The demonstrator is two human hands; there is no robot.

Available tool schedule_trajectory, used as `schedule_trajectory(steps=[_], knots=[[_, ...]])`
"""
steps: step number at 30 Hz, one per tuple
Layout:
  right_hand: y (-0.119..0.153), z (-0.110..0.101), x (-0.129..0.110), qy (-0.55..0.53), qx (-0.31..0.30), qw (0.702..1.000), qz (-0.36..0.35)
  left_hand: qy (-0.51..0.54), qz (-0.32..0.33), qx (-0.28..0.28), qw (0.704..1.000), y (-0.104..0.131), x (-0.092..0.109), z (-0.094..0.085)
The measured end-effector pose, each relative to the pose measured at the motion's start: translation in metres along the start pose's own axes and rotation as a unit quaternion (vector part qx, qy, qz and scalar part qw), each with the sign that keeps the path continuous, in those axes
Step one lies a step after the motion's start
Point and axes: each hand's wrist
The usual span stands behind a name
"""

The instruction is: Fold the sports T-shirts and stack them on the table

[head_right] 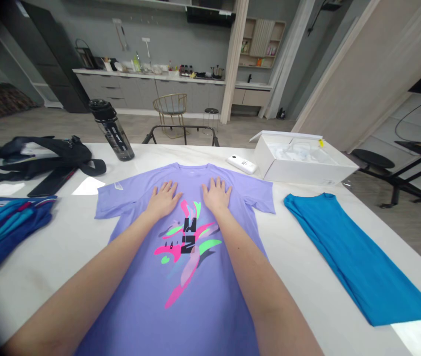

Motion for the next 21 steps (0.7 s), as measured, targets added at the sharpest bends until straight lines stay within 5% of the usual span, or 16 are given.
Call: schedule_trajectory(steps=[8,11,17,21], knots=[[0.043,-0.015,0.051,0.045,-0.025,0.999,0.008,-0.012,-0.008,-0.002,1.0,0.065,-0.017,0.0],[0.068,-0.019,0.045,0.055,-0.005,0.998,-0.025,-0.02,-0.001,0.014,1.0,0.089,-0.011,0.002],[0.141,-0.002,0.008,0.04,-0.064,0.993,-0.089,-0.021,0.023,-0.019,0.999,0.135,0.011,0.012],[0.179,0.003,0.015,0.033,-0.072,0.993,-0.086,-0.025,0.025,-0.025,0.999,0.165,0.018,0.016]])
Point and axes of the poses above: each hand's wrist, its own y-axis away from the middle knuckle, its own z-axis out of the palm, x = y × z, and after that the axes turned 10 degrees about -x, right-handed
